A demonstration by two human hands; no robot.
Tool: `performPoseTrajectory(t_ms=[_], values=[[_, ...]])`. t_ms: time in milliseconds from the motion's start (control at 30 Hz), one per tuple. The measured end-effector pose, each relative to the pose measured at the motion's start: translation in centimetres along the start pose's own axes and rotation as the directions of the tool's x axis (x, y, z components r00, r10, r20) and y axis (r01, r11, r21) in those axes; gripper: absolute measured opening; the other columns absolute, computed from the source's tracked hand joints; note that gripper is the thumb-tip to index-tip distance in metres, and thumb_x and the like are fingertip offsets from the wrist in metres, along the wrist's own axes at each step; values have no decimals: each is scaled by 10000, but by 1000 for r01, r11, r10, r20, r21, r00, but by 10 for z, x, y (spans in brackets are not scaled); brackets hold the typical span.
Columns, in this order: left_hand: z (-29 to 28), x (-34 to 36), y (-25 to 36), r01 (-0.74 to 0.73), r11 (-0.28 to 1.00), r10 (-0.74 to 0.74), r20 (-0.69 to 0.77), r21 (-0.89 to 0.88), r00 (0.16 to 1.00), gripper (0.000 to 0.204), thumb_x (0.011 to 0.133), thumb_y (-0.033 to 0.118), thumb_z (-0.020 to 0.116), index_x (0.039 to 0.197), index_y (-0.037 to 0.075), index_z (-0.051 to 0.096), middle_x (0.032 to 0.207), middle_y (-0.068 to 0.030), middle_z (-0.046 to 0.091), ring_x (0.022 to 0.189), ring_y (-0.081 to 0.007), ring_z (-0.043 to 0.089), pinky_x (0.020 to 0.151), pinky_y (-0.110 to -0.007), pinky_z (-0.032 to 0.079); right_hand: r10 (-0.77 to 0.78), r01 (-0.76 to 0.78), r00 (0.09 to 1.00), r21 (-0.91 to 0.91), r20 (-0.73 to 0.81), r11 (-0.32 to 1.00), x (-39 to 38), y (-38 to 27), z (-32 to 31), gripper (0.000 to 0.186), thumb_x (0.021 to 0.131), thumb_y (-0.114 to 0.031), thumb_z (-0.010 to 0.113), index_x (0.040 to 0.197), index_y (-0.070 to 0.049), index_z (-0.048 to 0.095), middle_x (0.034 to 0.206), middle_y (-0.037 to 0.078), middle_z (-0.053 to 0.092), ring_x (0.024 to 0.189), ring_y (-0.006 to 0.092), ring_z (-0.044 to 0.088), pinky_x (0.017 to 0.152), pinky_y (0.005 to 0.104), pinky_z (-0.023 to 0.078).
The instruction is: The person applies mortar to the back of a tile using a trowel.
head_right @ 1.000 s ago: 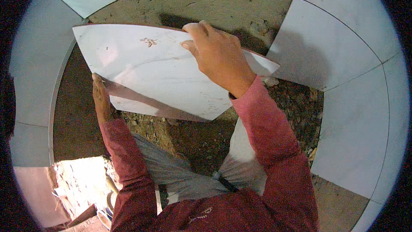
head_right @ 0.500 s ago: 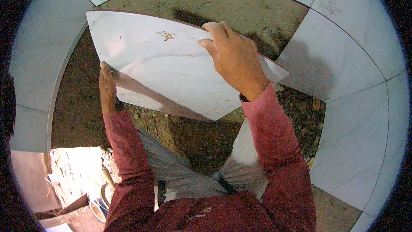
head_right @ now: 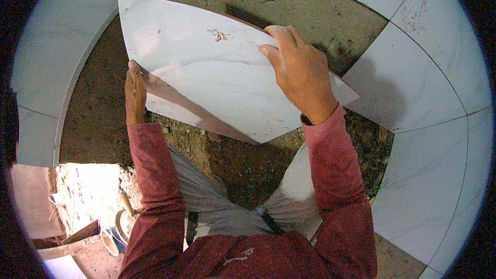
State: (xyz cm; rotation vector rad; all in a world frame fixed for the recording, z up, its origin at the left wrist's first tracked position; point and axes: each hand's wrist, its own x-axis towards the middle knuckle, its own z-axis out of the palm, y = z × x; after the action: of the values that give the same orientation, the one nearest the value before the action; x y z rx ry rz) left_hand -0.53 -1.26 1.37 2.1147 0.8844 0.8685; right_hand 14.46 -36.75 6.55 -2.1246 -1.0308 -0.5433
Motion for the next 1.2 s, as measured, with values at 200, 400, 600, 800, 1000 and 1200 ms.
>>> performPoseTrajectory(t_ms=[200,400,600,800,1000,1200], values=[[1,0,-1,-31,999,31,-15,-10,999,837,1000,749,291,1072,-19,615,898,-143,601,867,-246,599,815,-406,505,3,-3,1000,19,-4,1000,0,1,0,320,974,-253,648,1218,-56,583,1077,172,682,922,393,684,754,460,549],[2,0,-3,-39,999,38,-25,-24,999,848,992,764,288,1042,-16,615,905,-129,591,856,-235,577,816,-387,497,25,-26,1000,32,15,999,0,0,0,312,973,-251,645,1219,-71,583,1086,164,678,918,391,684,751,461,550],[2,-2,0,-62,998,61,-35,-20,998,855,986,774,286,1036,-14,614,901,-126,587,854,-230,576,825,-400,502,-6,6,1000,8,0,1000,0,1,1,302,976,-261,636,1213,-82,583,1094,149,672,922,387,682,756,459,550],[0,1,-3,-1,1000,1,14,-20,1000,927,961,807,285,1166,-36,612,1030,-192,625,980,-291,609,926,-432,485,1,-1,1000,9,-3,1000,-1,-2,-1,304,973,-265,635,1212,-84,585,1080,146,672,924,382,680,756,460,548],[6,5,-11,10,998,-5,81,-68,997,1014,941,826,290,1409,-45,512,1375,-287,553,1279,-391,550,1054,-489,433,-70,69,996,-31,-58,997,-3,5,-1,272,969,-264,635,1165,-83,580,1018,148,649,878,387,670,741,483,542],[5,1,-3,53,992,-45,75,-115,996,994,979,773,273,1530,-48,372,1529,-297,419,1408,-412,439,1135,-483,367,-91,90,995,-51,-31,995,-4,5,-3,301,988,-240,625,1210,-46,565,1057,138,655,870,353,686,723,428,544]])
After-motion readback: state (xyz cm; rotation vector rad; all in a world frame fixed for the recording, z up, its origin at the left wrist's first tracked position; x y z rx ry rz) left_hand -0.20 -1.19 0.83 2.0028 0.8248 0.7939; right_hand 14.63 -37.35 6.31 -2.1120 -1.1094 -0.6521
